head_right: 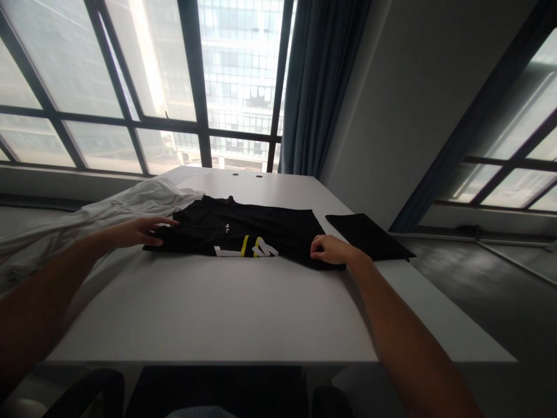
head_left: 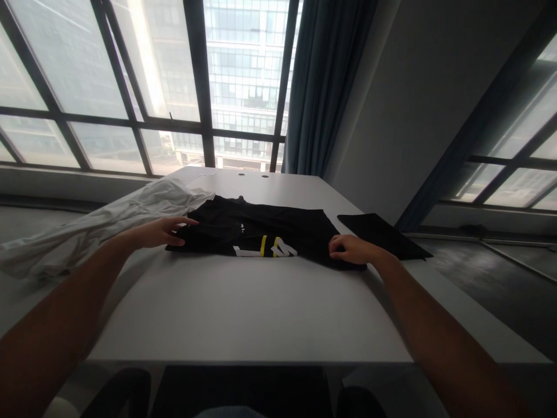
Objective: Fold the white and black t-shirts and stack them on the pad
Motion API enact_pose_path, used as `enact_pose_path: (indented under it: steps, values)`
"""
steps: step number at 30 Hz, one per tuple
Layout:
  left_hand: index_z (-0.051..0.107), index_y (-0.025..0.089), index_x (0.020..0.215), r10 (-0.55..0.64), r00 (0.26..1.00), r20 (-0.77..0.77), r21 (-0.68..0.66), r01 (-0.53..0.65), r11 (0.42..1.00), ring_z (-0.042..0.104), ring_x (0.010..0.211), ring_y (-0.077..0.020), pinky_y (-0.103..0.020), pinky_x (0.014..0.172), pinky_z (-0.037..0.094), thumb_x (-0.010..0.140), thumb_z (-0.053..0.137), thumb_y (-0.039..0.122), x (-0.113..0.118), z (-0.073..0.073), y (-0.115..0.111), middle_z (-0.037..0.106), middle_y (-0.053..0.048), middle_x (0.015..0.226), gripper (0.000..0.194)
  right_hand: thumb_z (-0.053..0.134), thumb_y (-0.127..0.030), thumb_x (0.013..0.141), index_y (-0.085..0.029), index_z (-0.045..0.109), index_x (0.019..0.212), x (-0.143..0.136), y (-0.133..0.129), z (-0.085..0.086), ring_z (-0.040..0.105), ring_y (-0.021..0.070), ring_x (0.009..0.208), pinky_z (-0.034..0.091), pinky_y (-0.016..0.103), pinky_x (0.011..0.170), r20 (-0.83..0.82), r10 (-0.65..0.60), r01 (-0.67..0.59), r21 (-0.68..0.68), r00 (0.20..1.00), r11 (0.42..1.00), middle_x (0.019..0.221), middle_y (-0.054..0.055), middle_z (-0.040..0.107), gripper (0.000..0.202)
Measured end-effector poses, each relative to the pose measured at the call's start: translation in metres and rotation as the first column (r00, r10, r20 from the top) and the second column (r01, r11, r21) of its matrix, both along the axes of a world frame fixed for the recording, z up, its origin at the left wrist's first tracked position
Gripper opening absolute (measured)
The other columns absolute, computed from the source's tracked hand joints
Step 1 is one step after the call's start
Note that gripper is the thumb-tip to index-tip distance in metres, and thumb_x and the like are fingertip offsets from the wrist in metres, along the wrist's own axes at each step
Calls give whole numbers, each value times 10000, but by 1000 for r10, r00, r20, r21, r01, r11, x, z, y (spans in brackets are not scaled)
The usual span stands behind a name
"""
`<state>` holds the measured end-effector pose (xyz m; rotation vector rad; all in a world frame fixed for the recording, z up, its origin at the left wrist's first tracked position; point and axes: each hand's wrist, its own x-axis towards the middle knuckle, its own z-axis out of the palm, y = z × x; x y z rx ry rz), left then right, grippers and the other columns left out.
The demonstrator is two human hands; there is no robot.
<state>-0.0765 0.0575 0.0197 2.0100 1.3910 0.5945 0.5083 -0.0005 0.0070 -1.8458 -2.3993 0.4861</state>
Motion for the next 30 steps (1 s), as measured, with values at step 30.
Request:
enact_pose_path:
  steps: [30]
  values:
    - [742,313,1278,-262,959,-107,-211,236,949,696,1091,-343,-356,932,564,520,857,281,4,14,-19,761,-32,1219,767,788,-478,668,-232,794,980,21,-22,32,677,260,859,541,365,794,-180,-76,50,-143,981,989,908,62,743,397]
